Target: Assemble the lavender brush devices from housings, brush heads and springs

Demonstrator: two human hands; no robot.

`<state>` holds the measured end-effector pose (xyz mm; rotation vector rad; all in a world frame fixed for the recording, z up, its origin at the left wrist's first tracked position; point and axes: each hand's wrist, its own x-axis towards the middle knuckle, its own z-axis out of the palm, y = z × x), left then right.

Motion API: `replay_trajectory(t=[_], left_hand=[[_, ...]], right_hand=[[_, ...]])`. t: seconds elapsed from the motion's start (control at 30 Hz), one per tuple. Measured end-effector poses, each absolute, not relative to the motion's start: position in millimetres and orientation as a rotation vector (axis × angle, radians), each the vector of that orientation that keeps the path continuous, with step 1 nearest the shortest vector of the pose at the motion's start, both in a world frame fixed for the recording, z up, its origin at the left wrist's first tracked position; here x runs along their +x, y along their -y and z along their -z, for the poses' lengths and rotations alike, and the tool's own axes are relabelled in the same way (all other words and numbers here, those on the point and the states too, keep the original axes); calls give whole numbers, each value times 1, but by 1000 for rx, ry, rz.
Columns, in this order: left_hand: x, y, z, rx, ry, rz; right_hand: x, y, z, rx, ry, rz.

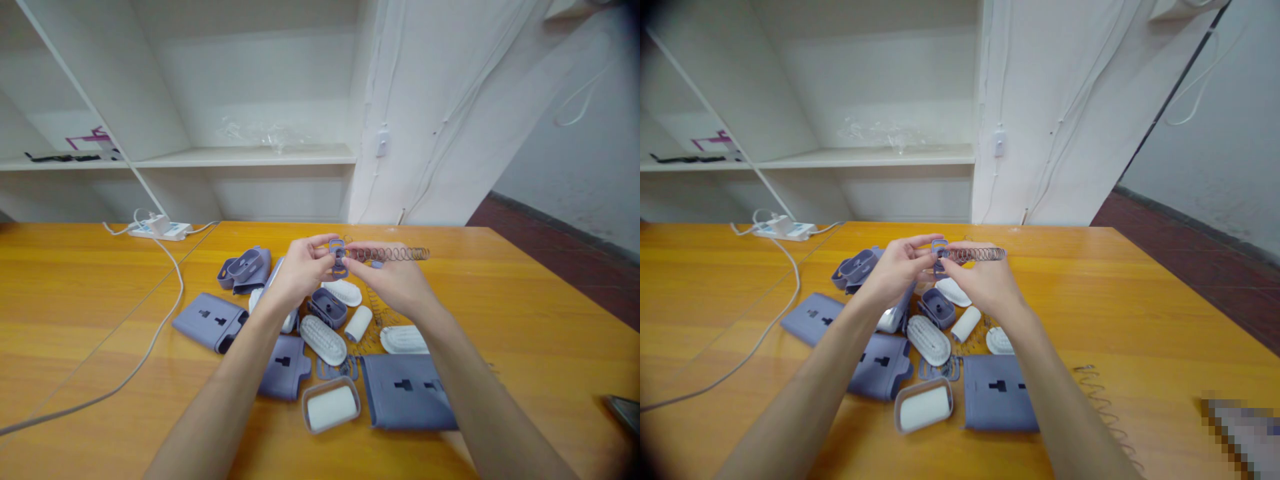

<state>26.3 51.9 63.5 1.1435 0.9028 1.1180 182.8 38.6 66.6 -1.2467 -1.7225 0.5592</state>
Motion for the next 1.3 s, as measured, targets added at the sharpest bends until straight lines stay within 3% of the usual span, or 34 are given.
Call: replay_trajectory(t=[1.3], left_hand=[[17, -51, -70, 1159, -990, -999]], right_hand=[[184, -40, -60, -1205, 1822, -449]])
